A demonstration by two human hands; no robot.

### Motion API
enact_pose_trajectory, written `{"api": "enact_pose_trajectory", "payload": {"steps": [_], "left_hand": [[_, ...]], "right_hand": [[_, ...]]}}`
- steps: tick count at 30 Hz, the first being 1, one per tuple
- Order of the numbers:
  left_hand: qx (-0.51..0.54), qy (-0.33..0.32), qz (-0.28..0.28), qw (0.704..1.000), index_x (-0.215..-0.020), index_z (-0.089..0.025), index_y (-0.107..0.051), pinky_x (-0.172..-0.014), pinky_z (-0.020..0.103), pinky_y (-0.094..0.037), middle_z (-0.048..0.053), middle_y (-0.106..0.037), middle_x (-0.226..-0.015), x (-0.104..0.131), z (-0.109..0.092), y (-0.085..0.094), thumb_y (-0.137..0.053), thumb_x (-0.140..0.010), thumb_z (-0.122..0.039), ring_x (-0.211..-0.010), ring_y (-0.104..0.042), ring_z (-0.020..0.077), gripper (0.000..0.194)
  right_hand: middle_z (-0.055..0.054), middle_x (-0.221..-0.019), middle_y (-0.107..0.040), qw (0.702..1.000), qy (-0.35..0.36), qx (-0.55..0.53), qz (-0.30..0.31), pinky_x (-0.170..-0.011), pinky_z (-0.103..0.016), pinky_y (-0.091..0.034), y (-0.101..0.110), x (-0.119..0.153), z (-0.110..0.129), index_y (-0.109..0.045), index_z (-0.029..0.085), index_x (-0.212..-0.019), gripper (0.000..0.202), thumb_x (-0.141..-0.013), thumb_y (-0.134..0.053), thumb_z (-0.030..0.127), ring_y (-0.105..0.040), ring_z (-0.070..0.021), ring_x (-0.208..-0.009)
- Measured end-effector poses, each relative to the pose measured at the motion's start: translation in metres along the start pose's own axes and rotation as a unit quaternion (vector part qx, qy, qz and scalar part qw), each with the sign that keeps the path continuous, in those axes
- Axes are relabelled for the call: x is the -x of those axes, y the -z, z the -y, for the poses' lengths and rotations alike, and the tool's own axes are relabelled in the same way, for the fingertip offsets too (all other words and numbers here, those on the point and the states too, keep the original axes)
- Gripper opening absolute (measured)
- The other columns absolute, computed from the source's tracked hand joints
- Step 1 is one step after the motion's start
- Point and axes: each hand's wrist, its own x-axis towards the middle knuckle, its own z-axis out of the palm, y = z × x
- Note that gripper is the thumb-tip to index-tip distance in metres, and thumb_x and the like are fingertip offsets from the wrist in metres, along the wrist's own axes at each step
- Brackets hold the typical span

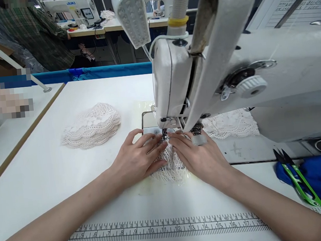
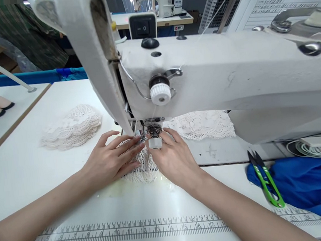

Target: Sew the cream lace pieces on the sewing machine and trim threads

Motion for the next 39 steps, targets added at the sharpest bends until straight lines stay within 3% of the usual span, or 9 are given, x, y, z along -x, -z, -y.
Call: {"api": "enact_pose_trajectory", "payload": {"steps": [6, 17, 23, 25, 27, 29, 30, 34, 39], "left_hand": [[-0.002, 0.004, -0.004, 1.000, -0.121, -0.021, -0.062, -0.102, 0.044, -0.034, 0.004, -0.071, -0.112, 0.000, 0.000, 0.001, -0.050, -0.096, -0.040, -0.107, -0.060, 0.0213, 0.034], [-0.004, 0.005, -0.016, 1.000, -0.118, -0.019, -0.063, -0.106, 0.047, -0.033, 0.006, -0.068, -0.118, 0.001, 0.002, -0.001, -0.052, -0.095, -0.039, -0.109, -0.061, 0.0219, 0.032], [0.050, -0.116, -0.043, 0.991, -0.110, -0.011, -0.063, -0.092, 0.040, -0.049, 0.011, -0.070, -0.107, 0.008, 0.000, 0.005, -0.056, -0.089, -0.051, -0.102, -0.064, 0.0238, 0.045], [0.044, -0.122, -0.039, 0.991, -0.104, -0.009, -0.063, -0.082, 0.036, -0.054, 0.011, -0.070, -0.102, 0.009, -0.003, 0.005, -0.056, -0.092, -0.038, -0.095, -0.066, 0.0224, 0.032], [0.041, -0.090, -0.049, 0.994, -0.099, -0.009, -0.062, -0.075, 0.031, -0.055, 0.010, -0.070, -0.097, 0.009, -0.006, 0.003, -0.053, -0.093, -0.018, -0.089, -0.066, 0.0199, 0.014], [0.067, -0.041, -0.069, 0.995, -0.096, -0.010, -0.060, -0.069, 0.028, -0.056, 0.008, -0.070, -0.093, 0.008, -0.009, 0.001, -0.049, -0.092, -0.010, -0.084, -0.066, 0.0170, 0.012], [0.083, -0.017, -0.076, 0.993, -0.097, -0.009, -0.060, -0.068, 0.027, -0.056, 0.008, -0.070, -0.093, 0.007, -0.010, 0.000, -0.049, -0.093, -0.011, -0.082, -0.066, 0.0164, 0.012], [0.059, -0.006, -0.072, 0.996, -0.111, -0.006, -0.059, -0.073, 0.033, -0.056, 0.013, -0.069, -0.108, 0.007, -0.013, -0.001, -0.053, -0.092, -0.019, -0.091, -0.063, 0.0210, 0.023], [-0.003, -0.027, -0.039, 0.999, -0.116, -0.007, -0.062, -0.069, 0.033, -0.052, 0.010, -0.071, -0.111, 0.009, -0.012, 0.001, -0.050, -0.091, -0.014, -0.099, -0.061, 0.0233, 0.028]], "right_hand": [[-0.007, -0.095, -0.074, 0.999, 0.014, 0.023, 0.016, -0.105, -0.042, -0.034, -0.003, 0.002, -0.001, -0.060, 0.013, -0.120, 0.034, -0.087, -0.052, 0.009, -0.062, -0.0212, -0.098], [-0.008, -0.101, -0.073, 1.000, 0.015, 0.012, 0.006, -0.106, -0.043, -0.033, -0.001, 0.000, -0.002, -0.063, 0.014, -0.115, 0.027, -0.091, -0.049, 0.012, -0.064, -0.0200, -0.093], [-0.004, -0.097, -0.073, 0.993, 0.051, -0.092, -0.061, -0.092, -0.034, -0.045, 0.008, 0.002, -0.001, -0.066, 0.015, -0.102, 0.019, -0.090, -0.052, 0.011, -0.064, -0.0154, -0.084], [-0.005, -0.093, -0.072, 0.988, 0.061, -0.131, -0.055, -0.085, -0.034, -0.049, 0.011, 0.004, -0.001, -0.066, 0.013, -0.100, 0.017, -0.092, -0.053, 0.020, -0.064, -0.0156, -0.078], [-0.010, -0.096, -0.071, 0.983, 0.064, -0.166, -0.047, -0.078, -0.036, -0.051, 0.011, 0.006, -0.001, -0.065, 0.009, -0.106, 0.037, -0.092, -0.054, 0.041, -0.065, -0.0195, -0.080], [-0.015, -0.101, -0.070, 0.980, 0.063, -0.186, -0.042, -0.074, -0.038, -0.053, 0.010, 0.007, 0.000, -0.063, 0.005, -0.111, 0.058, -0.089, -0.054, 0.057, -0.065, -0.0232, -0.085], [-0.016, -0.103, -0.069, 0.980, 0.063, -0.184, -0.042, -0.073, -0.037, -0.054, 0.009, 0.007, 0.000, -0.063, 0.004, -0.112, 0.055, -0.089, -0.054, 0.054, -0.065, -0.0234, -0.087], [-0.008, -0.108, -0.071, 0.987, 0.083, -0.125, -0.058, -0.077, -0.033, -0.054, 0.006, 0.006, 0.000, -0.067, 0.011, -0.105, 0.022, -0.090, -0.051, 0.010, -0.065, -0.0188, -0.091], [-0.003, -0.103, -0.073, 0.985, 0.100, -0.112, -0.081, -0.086, -0.036, -0.054, 0.007, 0.006, -0.001, -0.070, 0.014, -0.097, 0.023, -0.087, -0.050, 0.008, -0.067, -0.0167, -0.085]]}}
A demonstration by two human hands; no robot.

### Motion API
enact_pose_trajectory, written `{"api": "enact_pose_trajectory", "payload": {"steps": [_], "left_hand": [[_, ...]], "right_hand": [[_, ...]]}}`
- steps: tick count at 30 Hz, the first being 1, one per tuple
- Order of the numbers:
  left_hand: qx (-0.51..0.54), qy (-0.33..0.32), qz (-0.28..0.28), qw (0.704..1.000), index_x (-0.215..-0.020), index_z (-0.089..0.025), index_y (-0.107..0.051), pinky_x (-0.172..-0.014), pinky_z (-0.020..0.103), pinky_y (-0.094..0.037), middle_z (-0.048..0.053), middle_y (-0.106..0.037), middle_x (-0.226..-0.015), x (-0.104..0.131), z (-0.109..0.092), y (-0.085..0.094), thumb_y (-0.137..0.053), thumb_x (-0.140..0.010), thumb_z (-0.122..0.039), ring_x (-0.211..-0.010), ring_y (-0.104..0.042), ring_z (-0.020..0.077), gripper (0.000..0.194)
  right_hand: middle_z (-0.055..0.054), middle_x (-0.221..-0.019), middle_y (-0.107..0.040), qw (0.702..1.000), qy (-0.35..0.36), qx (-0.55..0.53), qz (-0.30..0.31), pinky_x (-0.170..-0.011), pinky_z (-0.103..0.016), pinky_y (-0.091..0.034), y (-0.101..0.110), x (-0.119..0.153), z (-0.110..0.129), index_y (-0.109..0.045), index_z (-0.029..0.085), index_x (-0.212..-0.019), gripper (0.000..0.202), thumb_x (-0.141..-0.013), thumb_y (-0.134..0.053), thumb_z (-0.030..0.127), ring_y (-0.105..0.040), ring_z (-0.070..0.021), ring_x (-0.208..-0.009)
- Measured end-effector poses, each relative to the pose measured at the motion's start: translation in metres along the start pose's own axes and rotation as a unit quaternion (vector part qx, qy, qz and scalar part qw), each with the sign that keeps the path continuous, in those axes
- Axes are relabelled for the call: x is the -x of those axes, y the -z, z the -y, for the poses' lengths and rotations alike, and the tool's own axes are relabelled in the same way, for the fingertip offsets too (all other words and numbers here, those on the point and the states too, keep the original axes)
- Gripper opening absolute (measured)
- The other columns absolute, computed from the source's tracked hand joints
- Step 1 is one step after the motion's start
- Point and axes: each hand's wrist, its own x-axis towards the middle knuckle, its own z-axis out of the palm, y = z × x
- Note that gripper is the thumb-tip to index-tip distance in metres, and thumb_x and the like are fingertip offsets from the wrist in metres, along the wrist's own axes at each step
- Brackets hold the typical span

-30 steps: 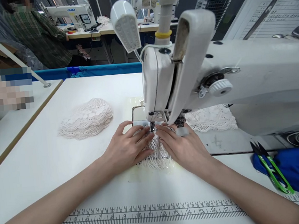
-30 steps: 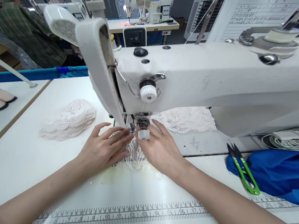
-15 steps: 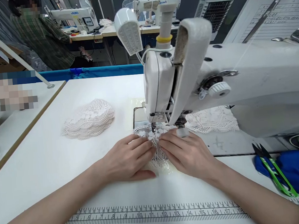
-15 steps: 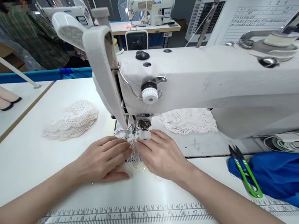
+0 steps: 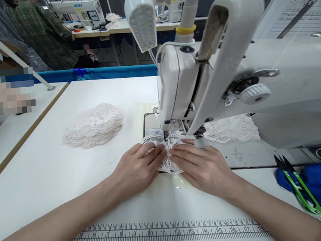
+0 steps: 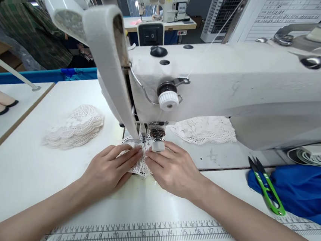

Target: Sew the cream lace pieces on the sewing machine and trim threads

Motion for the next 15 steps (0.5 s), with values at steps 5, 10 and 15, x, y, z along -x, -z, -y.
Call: {"api": "enact_pose_trajectory", "payload": {"steps": [5, 10, 15], "left_hand": [[-0.013, -0.018, 0.001, 1.000, -0.113, -0.008, -0.064, -0.077, 0.032, -0.049, 0.011, -0.072, -0.108, -0.0007, 0.0011, 0.0016, -0.046, -0.094, -0.014, -0.108, -0.061, 0.0219, 0.027], [-0.017, -0.013, 0.002, 1.000, -0.112, -0.008, -0.065, -0.077, 0.033, -0.047, 0.010, -0.072, -0.106, -0.0014, 0.0009, 0.0024, -0.047, -0.093, -0.014, -0.107, -0.062, 0.0215, 0.026], [-0.021, -0.003, -0.003, 1.000, -0.111, -0.009, -0.066, -0.079, 0.034, -0.046, 0.009, -0.072, -0.107, -0.0032, 0.0021, 0.0018, -0.047, -0.092, -0.012, -0.106, -0.063, 0.0207, 0.027]], "right_hand": [[-0.003, -0.101, -0.074, 1.000, 0.002, -0.001, 0.003, -0.090, -0.036, -0.053, -0.0019, -0.0001, -0.0003, -0.070, 0.015, -0.097, 0.026, -0.084, -0.048, 0.006, -0.068, -0.0155, -0.083], [-0.005, -0.101, -0.074, 1.000, 0.003, -0.004, 0.004, -0.093, -0.038, -0.054, -0.0036, -0.0006, -0.0003, -0.070, 0.014, -0.096, 0.025, -0.084, -0.049, 0.006, -0.069, -0.0162, -0.083], [-0.005, -0.099, -0.074, 1.000, 0.003, 0.007, 0.003, -0.093, -0.038, -0.055, -0.0042, -0.0021, -0.0007, -0.070, 0.014, -0.096, 0.025, -0.086, -0.049, 0.005, -0.069, -0.0163, -0.081]]}}
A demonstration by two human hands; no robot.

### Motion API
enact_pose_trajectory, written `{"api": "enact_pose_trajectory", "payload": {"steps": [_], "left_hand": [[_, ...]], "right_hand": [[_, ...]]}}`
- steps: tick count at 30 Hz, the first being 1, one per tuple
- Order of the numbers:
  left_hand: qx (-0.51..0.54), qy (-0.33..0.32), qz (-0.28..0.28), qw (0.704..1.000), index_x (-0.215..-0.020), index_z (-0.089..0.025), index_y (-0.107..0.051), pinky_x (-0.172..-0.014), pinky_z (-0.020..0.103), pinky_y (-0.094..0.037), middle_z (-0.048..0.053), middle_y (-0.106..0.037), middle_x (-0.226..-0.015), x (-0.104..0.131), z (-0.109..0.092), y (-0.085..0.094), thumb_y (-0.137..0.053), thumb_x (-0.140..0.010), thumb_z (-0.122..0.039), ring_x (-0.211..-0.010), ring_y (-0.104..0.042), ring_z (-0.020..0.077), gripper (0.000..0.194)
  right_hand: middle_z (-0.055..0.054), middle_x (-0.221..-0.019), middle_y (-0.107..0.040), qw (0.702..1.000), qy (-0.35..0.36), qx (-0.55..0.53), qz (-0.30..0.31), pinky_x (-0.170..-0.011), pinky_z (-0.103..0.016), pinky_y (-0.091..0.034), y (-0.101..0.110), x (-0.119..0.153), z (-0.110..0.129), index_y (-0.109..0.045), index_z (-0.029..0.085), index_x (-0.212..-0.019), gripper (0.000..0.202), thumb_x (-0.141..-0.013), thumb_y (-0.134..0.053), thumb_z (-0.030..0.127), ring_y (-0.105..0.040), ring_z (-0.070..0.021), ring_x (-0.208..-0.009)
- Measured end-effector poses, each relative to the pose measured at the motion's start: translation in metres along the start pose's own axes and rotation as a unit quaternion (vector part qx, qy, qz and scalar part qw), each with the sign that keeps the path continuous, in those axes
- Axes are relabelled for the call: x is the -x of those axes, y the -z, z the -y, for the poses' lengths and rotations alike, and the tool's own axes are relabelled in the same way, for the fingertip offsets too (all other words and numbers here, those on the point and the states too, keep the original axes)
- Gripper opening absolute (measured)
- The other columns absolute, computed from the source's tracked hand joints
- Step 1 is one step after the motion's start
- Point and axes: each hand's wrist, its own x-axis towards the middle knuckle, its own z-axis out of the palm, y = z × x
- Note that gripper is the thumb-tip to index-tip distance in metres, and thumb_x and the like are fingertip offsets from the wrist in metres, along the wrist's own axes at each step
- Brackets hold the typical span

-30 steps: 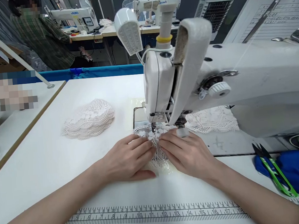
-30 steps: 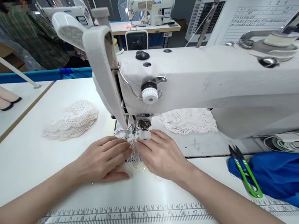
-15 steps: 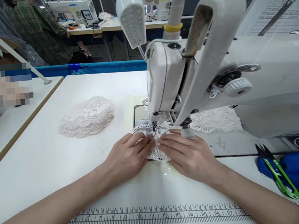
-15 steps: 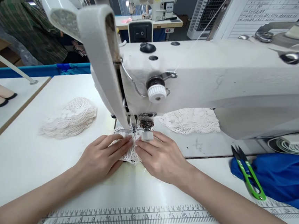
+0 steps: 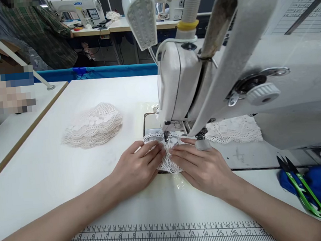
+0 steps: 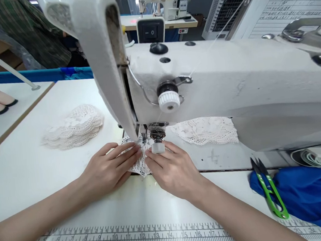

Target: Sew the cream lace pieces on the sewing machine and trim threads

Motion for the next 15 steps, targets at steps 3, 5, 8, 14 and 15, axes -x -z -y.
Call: {"api": "enact_pose_trajectory", "payload": {"steps": [3, 5, 8, 14, 15], "left_hand": [[-0.002, 0.008, 0.001, 1.000, -0.112, -0.011, -0.066, -0.081, 0.034, -0.044, 0.008, -0.072, -0.109, -0.0007, 0.0022, -0.0013, -0.049, -0.093, -0.013, -0.106, -0.063, 0.0199, 0.026], [0.002, 0.013, 0.005, 1.000, -0.112, -0.012, -0.066, -0.082, 0.035, -0.043, 0.008, -0.072, -0.111, -0.0009, 0.0036, -0.0023, -0.050, -0.092, -0.015, -0.106, -0.063, 0.0202, 0.026], [0.001, 0.021, 0.013, 1.000, -0.114, -0.013, -0.065, -0.084, 0.035, -0.043, 0.008, -0.071, -0.112, -0.0016, 0.0047, -0.0034, -0.049, -0.093, -0.016, -0.107, -0.062, 0.0202, 0.027], [0.000, 0.029, 0.012, 1.000, -0.113, -0.013, -0.065, -0.085, 0.036, -0.041, 0.007, -0.071, -0.112, -0.0045, 0.0064, -0.0044, -0.046, -0.094, -0.017, -0.106, -0.063, 0.0194, 0.027], [0.000, 0.033, 0.013, 0.999, -0.113, -0.013, -0.065, -0.085, 0.036, -0.041, 0.006, -0.071, -0.113, -0.0047, 0.0069, -0.0046, -0.047, -0.094, -0.017, -0.106, -0.063, 0.0195, 0.027]], "right_hand": [[-0.005, -0.097, -0.075, 1.000, 0.000, 0.014, -0.002, -0.092, -0.037, -0.055, -0.0011, -0.0008, -0.0009, -0.070, 0.013, -0.096, 0.026, -0.086, -0.048, 0.004, -0.069, -0.0164, -0.081], [-0.005, -0.096, -0.075, 1.000, -0.002, 0.018, -0.003, -0.091, -0.037, -0.055, -0.0021, -0.0012, -0.0014, -0.070, 0.012, -0.096, 0.025, -0.086, -0.049, 0.004, -0.070, -0.0167, -0.081], [-0.006, -0.094, -0.075, 1.000, -0.007, 0.020, -0.004, -0.087, -0.034, -0.056, -0.0035, -0.0014, -0.0017, -0.070, 0.011, -0.096, 0.022, -0.088, -0.051, 0.005, -0.070, -0.0172, -0.084], [-0.008, -0.097, -0.074, 1.000, -0.018, 0.020, 0.009, -0.087, -0.035, -0.055, -0.0036, -0.0009, -0.0026, -0.070, 0.012, -0.099, 0.021, -0.088, -0.054, 0.008, -0.069, -0.0190, -0.091], [-0.008, -0.098, -0.074, 0.999, -0.020, 0.022, 0.012, -0.086, -0.035, -0.056, -0.0035, -0.0009, -0.0027, -0.070, 0.012, -0.100, 0.021, -0.088, -0.053, 0.008, -0.069, -0.0195, -0.092]]}}
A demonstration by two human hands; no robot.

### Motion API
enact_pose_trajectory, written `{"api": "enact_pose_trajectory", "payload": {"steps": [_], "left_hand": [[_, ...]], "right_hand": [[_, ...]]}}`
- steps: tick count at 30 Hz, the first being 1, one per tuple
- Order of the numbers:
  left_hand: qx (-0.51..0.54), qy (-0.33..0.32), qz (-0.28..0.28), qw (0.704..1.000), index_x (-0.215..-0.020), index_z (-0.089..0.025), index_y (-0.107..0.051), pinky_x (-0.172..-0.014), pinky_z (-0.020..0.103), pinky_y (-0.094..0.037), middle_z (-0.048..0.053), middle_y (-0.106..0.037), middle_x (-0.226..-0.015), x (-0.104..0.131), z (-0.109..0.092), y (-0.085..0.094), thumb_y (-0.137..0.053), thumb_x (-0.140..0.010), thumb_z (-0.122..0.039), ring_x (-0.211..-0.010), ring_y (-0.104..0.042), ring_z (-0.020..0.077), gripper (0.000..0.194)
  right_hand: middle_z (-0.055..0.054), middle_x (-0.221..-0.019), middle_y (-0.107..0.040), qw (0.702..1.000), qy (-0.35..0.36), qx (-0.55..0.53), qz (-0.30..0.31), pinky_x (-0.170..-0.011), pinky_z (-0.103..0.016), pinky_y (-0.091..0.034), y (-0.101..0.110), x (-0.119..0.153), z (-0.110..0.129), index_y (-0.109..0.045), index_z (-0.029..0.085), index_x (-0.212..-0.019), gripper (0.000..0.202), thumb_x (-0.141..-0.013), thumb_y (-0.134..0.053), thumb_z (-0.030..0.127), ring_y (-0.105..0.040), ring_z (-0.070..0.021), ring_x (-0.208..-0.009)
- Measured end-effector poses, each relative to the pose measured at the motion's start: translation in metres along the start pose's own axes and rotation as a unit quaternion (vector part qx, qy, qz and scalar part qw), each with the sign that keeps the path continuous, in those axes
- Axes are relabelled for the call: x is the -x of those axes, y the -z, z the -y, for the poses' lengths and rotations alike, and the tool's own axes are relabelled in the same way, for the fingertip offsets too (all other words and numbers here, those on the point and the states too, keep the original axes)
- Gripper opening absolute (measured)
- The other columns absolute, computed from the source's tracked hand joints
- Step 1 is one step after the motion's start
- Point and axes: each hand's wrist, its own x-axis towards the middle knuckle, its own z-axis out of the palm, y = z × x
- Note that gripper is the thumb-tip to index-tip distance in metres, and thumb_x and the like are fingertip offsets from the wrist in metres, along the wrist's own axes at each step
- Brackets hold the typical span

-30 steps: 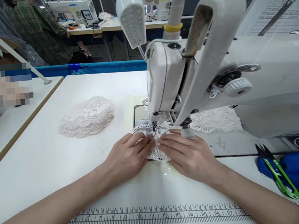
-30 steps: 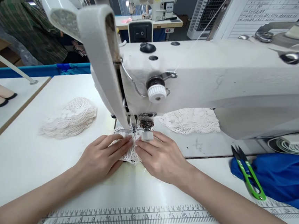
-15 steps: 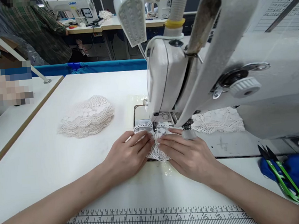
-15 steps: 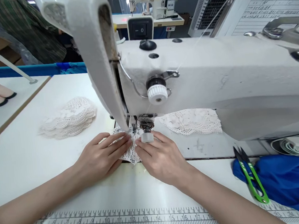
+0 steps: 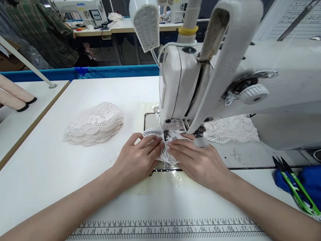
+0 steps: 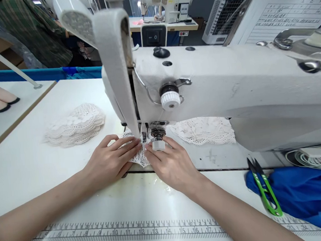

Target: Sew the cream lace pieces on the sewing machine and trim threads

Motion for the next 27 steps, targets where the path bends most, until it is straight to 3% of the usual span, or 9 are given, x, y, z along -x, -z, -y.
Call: {"api": "enact_pose_trajectory", "payload": {"steps": [3, 8, 18, 27], "left_hand": [[0.001, 0.007, 0.004, 1.000, -0.116, -0.015, -0.064, -0.087, 0.038, -0.041, 0.007, -0.070, -0.116, 0.0009, 0.0007, -0.0003, -0.049, -0.093, -0.017, -0.109, -0.062, 0.0207, 0.027], [0.008, -0.038, -0.020, 0.999, -0.114, -0.015, -0.064, -0.092, 0.039, -0.041, 0.003, -0.071, -0.114, 0.0061, -0.0005, -0.0001, -0.049, -0.093, -0.013, -0.110, -0.063, 0.0188, 0.026], [0.008, -0.001, -0.013, 1.000, -0.115, -0.015, -0.065, -0.096, 0.040, -0.042, 0.006, -0.070, -0.114, 0.0022, 0.0001, -0.0028, -0.048, -0.094, -0.016, -0.111, -0.064, 0.0201, 0.027], [0.011, -0.015, -0.026, 0.999, -0.108, -0.015, -0.068, -0.098, 0.041, -0.044, 0.005, -0.072, -0.110, 0.0099, -0.0041, 0.0013, -0.052, -0.094, -0.021, -0.104, -0.067, 0.0186, 0.022]], "right_hand": [[-0.008, -0.100, -0.074, 1.000, 0.001, 0.008, 0.003, -0.086, -0.037, -0.056, 0.0000, -0.0003, 0.0006, -0.070, 0.012, -0.102, 0.022, -0.088, -0.054, 0.008, -0.069, -0.0207, -0.092], [-0.008, -0.106, -0.073, 1.000, 0.012, 0.025, -0.015, -0.087, -0.035, -0.054, -0.0009, 0.0014, 0.0040, -0.071, 0.013, -0.100, 0.020, -0.087, -0.058, 0.007, -0.070, -0.0179, -0.088], [-0.006, -0.105, -0.073, 0.999, 0.006, 0.040, 0.004, -0.088, -0.036, -0.054, -0.0013, 0.0010, 0.0009, -0.070, 0.014, -0.102, 0.022, -0.087, -0.056, 0.005, -0.070, -0.0179, -0.088], [-0.007, -0.105, -0.073, 0.999, 0.007, 0.035, -0.015, -0.092, -0.038, -0.053, -0.0017, 0.0033, 0.0045, -0.072, 0.013, -0.097, 0.019, -0.084, -0.060, 0.006, -0.070, -0.0184, -0.087]]}}
